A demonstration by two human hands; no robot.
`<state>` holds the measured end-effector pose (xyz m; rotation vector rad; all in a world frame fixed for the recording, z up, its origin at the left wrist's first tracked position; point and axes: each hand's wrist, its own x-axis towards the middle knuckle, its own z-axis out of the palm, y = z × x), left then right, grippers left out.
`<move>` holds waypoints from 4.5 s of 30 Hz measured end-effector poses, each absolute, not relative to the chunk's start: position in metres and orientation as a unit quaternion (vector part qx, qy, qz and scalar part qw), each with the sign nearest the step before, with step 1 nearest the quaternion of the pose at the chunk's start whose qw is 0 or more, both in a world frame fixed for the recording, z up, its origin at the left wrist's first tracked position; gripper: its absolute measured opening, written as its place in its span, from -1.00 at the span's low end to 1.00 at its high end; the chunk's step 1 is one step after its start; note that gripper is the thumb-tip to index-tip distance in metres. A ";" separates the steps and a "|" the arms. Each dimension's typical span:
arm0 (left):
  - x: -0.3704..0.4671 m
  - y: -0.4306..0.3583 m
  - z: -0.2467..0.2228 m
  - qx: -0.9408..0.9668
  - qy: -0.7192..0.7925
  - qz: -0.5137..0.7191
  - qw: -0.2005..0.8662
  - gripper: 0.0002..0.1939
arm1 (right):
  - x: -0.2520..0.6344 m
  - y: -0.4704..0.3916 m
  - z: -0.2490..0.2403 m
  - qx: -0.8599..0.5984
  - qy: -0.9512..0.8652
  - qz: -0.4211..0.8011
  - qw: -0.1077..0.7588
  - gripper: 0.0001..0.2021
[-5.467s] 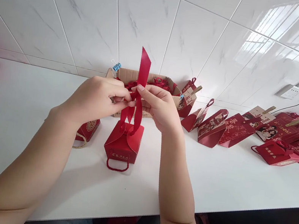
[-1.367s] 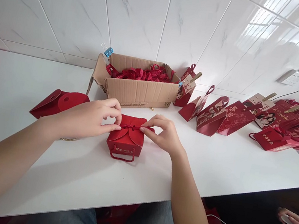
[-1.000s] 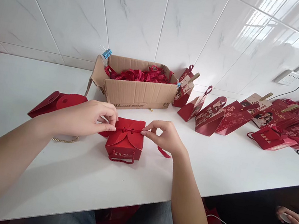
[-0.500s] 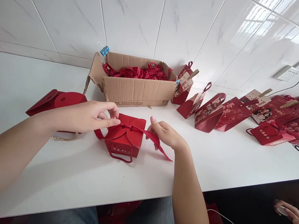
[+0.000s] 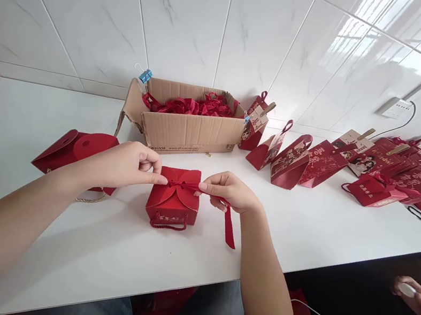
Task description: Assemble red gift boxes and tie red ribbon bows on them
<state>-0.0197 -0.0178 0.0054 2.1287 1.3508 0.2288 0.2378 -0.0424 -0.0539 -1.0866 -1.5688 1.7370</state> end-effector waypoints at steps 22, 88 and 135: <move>-0.024 -0.017 0.000 0.820 0.472 0.124 0.299 -0.76 | 0.246 -0.046 -0.053 -0.342 -0.641 0.606 0.324 -0.79; 0.023 -0.023 0.025 0.827 0.438 0.165 0.312 -0.72 | 0.193 -0.055 -0.060 -0.367 -0.553 0.514 0.544 -0.89; 0.025 -0.013 0.015 0.821 0.415 0.194 0.341 -0.87 | 0.184 -0.067 -0.073 -0.448 -0.542 0.372 0.606 -0.73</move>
